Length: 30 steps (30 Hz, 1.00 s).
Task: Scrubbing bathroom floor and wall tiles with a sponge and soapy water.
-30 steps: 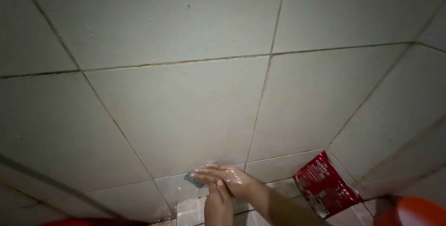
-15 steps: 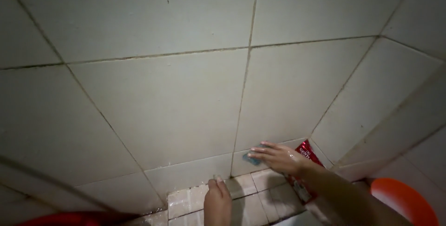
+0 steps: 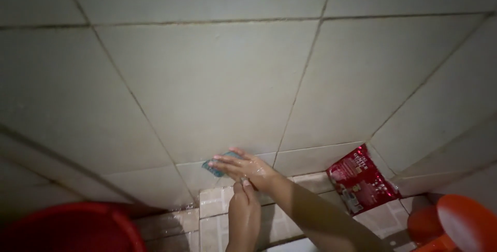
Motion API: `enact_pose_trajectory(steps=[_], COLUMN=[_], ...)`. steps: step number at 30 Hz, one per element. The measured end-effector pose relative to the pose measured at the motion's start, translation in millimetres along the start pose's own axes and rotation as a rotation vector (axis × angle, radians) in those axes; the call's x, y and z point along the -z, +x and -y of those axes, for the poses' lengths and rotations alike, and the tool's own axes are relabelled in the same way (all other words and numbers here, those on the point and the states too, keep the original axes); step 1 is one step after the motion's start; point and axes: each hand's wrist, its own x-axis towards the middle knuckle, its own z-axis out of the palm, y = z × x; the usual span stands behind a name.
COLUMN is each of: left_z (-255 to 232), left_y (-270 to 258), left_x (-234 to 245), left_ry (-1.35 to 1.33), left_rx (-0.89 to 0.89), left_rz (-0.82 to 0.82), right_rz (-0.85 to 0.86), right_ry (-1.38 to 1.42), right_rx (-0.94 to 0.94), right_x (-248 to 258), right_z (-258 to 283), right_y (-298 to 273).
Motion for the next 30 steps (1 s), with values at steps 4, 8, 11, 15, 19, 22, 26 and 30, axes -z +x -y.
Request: enact_pose_trajectory(steps=[4, 8, 11, 15, 19, 22, 26, 30], left_z=[8.8, 8.6, 6.9, 5.6, 11.9, 13.0, 13.2, 16.5], left_y=[-2.8, -2.8, -7.0, -8.6, -7.4, -6.1, -9.0, -7.2], left_x=[-11.5, -20.9, -21.3, -24.0, -30.3, -28.5, -18.6, -13.2], left_ry=[0.048, 0.103, 0.105, 0.077, 0.068, 0.071, 0.072, 0.052], left_rx=[0.009, 0.026, 0.027, 0.023, 0.015, 0.019, 0.029, 0.035], left_rz=[0.048, 0.08, 0.08, 0.086, 0.099, 0.087, 0.071, 0.052], right_rz=[0.123, 0.203, 0.452, 0.61, 0.474, 0.259, -0.023, 0.107], right_ry=[0.123, -0.03, 0.015, 0.038, -0.003, -0.023, -0.067, 0.015], right_rx=[0.015, 0.094, 0.074, 0.037, 0.079, 0.085, -0.012, -0.015], right_x=[-3.9, -51.0, -45.8, 4.5, -3.6, -9.9, -8.3, 0.2], right_z=[-10.4, -40.2, -73.9, -83.2, -76.9, -56.2, -15.5, 2.6], right_y=[-32.6, -126.6, -215.4, -211.8, -188.0, -135.3, -51.9, -24.9])
